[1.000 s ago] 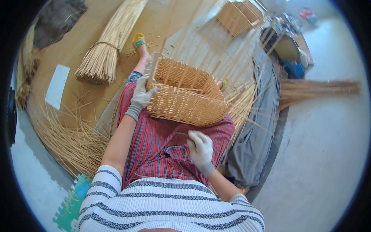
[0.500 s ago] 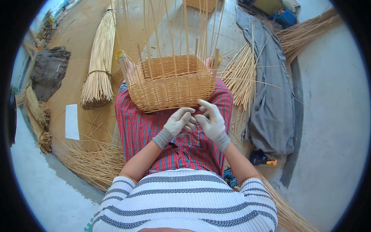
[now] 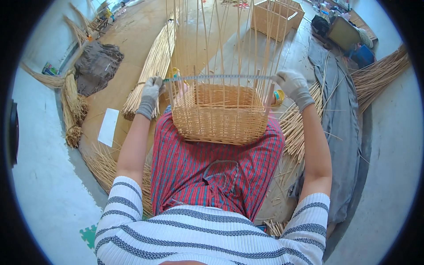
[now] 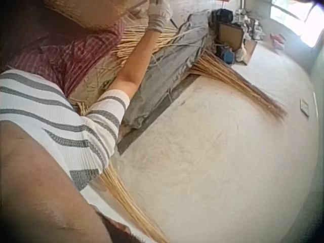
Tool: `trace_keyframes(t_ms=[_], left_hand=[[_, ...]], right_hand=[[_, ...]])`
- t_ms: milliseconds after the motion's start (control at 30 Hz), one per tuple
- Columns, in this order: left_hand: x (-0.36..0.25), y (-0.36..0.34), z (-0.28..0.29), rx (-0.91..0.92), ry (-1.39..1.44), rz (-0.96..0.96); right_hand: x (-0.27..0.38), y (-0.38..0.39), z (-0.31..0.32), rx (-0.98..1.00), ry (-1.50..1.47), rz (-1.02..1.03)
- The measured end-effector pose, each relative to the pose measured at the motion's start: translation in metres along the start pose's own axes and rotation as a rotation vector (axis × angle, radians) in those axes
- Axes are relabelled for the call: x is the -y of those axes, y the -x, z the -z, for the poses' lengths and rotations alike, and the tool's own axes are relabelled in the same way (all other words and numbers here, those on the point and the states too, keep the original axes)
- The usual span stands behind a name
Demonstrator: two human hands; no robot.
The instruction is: The recorder is weaving a rectangular basket using long plant stalks, later using clippers to trim them.
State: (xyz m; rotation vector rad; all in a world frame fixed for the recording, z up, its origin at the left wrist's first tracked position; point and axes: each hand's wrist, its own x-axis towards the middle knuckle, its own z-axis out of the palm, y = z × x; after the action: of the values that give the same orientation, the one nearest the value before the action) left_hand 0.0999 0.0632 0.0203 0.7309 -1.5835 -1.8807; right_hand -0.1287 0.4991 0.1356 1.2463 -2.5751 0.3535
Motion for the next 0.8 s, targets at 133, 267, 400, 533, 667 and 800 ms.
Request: trace_keyframes(t_ms=[133,267,400,533,667,800], left_hand=[[0.042,-0.043,0.011,-0.062,-0.689,-0.195],[0.055,-0.045,0.006,0.04,-0.298,-0.18],[0.051,-0.038,0.009,0.049,-0.221,-0.178],[0.058,-0.038,0.011,0.022,-0.171,-0.181],[0.053,-0.031,-0.003,-0.004,-0.214,-0.209],[0.027,-0.001,-0.035,-0.227,-0.331,-0.42]], right_hand=[[-0.029,0.015,-0.043,0.06,0.042,-0.048],[-0.049,0.028,-0.06,-0.035,0.008,-0.087],[-0.069,0.034,-0.051,0.063,0.015,-0.239],[-0.08,0.04,-0.057,0.012,0.038,-0.199],[-0.074,0.037,-0.06,-0.003,0.035,-0.183],[-0.042,0.053,-0.035,0.108,-0.03,-0.254]])
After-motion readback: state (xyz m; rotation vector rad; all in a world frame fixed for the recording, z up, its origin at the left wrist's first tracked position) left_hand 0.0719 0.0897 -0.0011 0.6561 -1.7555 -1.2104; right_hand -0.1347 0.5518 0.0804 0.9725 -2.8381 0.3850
